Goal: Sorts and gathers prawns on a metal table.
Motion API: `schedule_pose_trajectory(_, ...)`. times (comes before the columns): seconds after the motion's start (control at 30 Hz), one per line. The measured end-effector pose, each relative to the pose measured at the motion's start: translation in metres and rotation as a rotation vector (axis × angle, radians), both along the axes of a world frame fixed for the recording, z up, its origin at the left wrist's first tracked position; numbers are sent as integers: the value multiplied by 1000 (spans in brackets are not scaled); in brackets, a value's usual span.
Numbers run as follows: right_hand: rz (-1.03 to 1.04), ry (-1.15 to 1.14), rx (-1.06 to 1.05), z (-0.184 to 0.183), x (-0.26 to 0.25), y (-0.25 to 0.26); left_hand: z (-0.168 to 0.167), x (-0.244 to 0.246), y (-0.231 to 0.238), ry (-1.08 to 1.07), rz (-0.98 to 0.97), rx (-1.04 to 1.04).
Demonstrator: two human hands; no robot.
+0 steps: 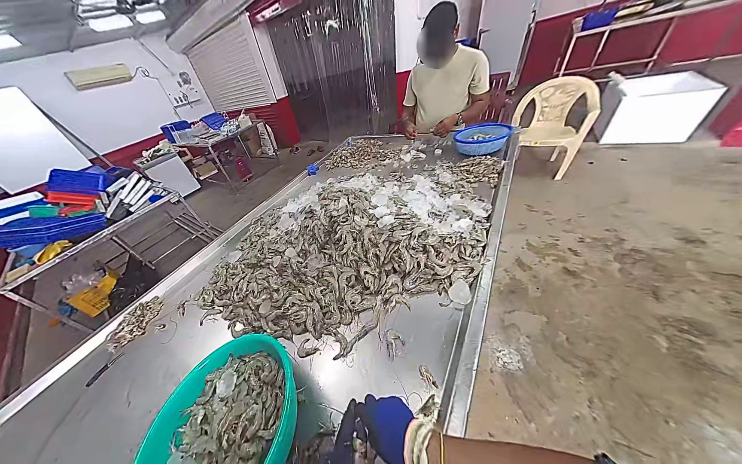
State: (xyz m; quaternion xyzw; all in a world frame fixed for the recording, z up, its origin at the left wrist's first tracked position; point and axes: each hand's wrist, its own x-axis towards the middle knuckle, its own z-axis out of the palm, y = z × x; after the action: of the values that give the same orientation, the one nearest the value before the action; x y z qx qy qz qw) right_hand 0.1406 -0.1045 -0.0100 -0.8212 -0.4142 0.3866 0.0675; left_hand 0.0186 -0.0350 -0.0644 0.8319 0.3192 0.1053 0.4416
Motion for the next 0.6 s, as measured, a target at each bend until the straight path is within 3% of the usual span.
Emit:
schedule_pose_trajectory(0.07, -31, -28, 32, 14, -6, -12, -2, 9, -9, -5, 63, 2)
schedule_pose_trajectory(0.13, -17, -141, 92, 8, -6, -19, 16, 17, -15, 177, 65, -46)
schedule_pose_trajectory(0.27, 67, -338, 140, -9, 0, -33, 38, 24, -19, 404, -81, -225)
schedule_pose_trajectory(0.33, 21, -357, 96, -9, 19, -43, 45, 19, -18, 331, -49, -342)
schedule_pose_trajectory(0.47, -30, -214, -215, 1, 90, -49, 52, -10, -4, 47, -45, -442)
schedule_pose_trajectory(0.6, -377, -193, -191, -4, 126, 8, 31, -3, 1, 29, 50, -396)
